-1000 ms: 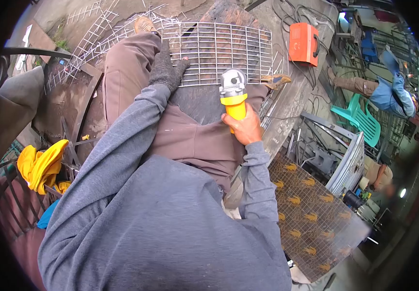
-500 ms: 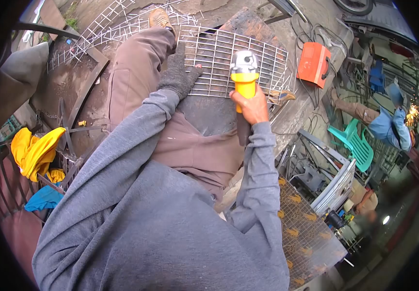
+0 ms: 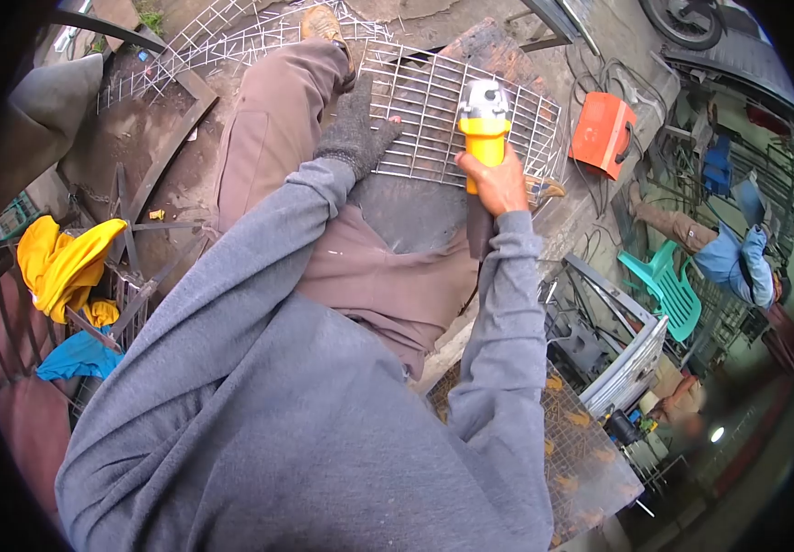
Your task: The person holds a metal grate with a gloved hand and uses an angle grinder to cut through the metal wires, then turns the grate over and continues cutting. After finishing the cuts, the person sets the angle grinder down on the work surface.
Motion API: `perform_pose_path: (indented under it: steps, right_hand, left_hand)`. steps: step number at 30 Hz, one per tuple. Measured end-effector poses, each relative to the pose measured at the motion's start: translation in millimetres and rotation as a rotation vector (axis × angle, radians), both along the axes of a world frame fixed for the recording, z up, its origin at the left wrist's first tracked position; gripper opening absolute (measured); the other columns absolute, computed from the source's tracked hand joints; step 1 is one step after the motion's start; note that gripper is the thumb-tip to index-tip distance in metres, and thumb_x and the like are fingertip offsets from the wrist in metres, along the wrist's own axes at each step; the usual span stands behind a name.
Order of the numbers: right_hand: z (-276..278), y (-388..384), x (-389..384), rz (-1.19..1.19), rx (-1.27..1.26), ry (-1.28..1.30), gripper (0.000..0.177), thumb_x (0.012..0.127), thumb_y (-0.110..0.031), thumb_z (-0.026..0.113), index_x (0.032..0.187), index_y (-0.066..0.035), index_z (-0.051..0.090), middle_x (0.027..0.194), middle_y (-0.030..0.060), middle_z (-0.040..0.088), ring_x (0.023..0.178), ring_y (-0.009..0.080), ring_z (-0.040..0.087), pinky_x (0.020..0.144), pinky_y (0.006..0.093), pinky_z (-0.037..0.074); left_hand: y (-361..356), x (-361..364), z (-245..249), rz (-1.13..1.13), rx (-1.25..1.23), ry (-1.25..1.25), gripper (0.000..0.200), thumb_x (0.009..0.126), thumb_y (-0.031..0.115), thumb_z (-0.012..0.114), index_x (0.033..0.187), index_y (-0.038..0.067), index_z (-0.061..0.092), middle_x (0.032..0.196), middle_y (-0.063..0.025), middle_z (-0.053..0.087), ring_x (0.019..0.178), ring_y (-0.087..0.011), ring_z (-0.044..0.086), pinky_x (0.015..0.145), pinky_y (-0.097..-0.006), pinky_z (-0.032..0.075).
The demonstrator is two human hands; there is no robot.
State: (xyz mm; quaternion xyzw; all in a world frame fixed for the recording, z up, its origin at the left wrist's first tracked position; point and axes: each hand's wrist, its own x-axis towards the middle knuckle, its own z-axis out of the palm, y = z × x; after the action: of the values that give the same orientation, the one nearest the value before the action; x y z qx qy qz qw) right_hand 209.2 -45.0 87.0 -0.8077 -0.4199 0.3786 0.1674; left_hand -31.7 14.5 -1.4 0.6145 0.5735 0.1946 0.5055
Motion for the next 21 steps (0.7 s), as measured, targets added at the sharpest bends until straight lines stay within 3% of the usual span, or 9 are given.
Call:
perform_pose_path:
  steps: [4, 10, 12, 14, 15, 18, 21]
  right_hand:
    - [12.2, -62.0, -20.0, -0.034, -0.052, 0.032, 0.058, 0.074, -0.035, 0.084, 0.111, 0.004, 0.064, 0.100, 0.0154, 0.072, 0.088, 0.0251, 0.070, 0.081, 0.0377, 0.055]
    - [35.2, -137.3, -45.5, -0.085, -0.094, 0.084, 0.055, 0.075, -0.032, 0.084, 0.111, 0.003, 0.063, 0.100, 0.0140, 0.070, 0.090, 0.0261, 0.068, 0.082, 0.0385, 0.053]
    - [42.5, -153.9, -47.4, -0.119, -0.123, 0.159, 0.046, 0.080, -0.028, 0.082, 0.110, 0.001, 0.063, 0.094, 0.0119, 0.068, 0.083, 0.0241, 0.069, 0.075, 0.0374, 0.055]
    - [52.0, -163.9, -60.9, -0.384, -0.177, 0.550, 0.038, 0.087, -0.026, 0.076, 0.112, -0.001, 0.060, 0.089, 0.0095, 0.066, 0.072, 0.0185, 0.068, 0.063, 0.0343, 0.058]
    - [49.5, -171.9, -62.5, -0.500, -0.184, 0.645, 0.033, 0.091, -0.023, 0.072, 0.114, -0.002, 0.059, 0.088, 0.0098, 0.065, 0.071, 0.0194, 0.068, 0.063, 0.0360, 0.059]
    - [46.3, -183.9, -64.5, -0.611, -0.151, 0.831, 0.037, 0.092, -0.023, 0.070, 0.119, -0.002, 0.057, 0.090, 0.0106, 0.066, 0.072, 0.0202, 0.068, 0.064, 0.0368, 0.060]
    - [41.4, -182.4, -65.8, -0.656, -0.135, 0.926, 0.041, 0.092, -0.023, 0.070, 0.124, -0.002, 0.055, 0.091, 0.0114, 0.066, 0.072, 0.0213, 0.069, 0.065, 0.0370, 0.060]
  left_hand:
    - [0.9, -0.5, 4.9, -0.018, -0.053, 0.067, 0.096, 0.093, 0.052, 0.067, 0.163, 0.006, 0.019, 0.158, -0.0295, 0.033, 0.149, -0.0439, 0.034, 0.122, -0.0477, 0.031]
    - [-5.3, 0.6, 3.5, 0.026, 0.067, 0.030, 0.092, 0.094, 0.050, 0.066, 0.162, 0.006, 0.023, 0.153, -0.0315, 0.040, 0.146, -0.0455, 0.037, 0.120, -0.0480, 0.034]
    - [-11.7, 1.2, 8.1, 0.028, -0.017, 0.080, 0.091, 0.094, 0.051, 0.065, 0.162, 0.006, 0.023, 0.155, -0.0315, 0.038, 0.146, -0.0454, 0.037, 0.119, -0.0477, 0.035]
    - [-27.4, 2.1, 10.6, 0.034, -0.015, 0.143, 0.090, 0.094, 0.051, 0.064, 0.161, 0.005, 0.025, 0.156, -0.0287, 0.040, 0.146, -0.0427, 0.040, 0.120, -0.0473, 0.034]
    - [-33.4, 1.2, 12.7, -0.026, 0.020, 0.179, 0.089, 0.094, 0.051, 0.064, 0.161, 0.005, 0.027, 0.156, -0.0268, 0.041, 0.146, -0.0409, 0.041, 0.120, -0.0465, 0.034]
    - [-39.3, 2.6, 5.9, -0.097, 0.097, 0.242, 0.086, 0.094, 0.053, 0.063, 0.158, 0.002, 0.033, 0.155, -0.0232, 0.045, 0.145, -0.0372, 0.043, 0.121, -0.0442, 0.033]
    - [-32.6, 4.5, 2.4, -0.068, 0.140, 0.244, 0.080, 0.096, 0.054, 0.059, 0.158, 0.009, 0.034, 0.159, -0.0215, 0.041, 0.145, -0.0375, 0.043, 0.119, -0.0475, 0.035]
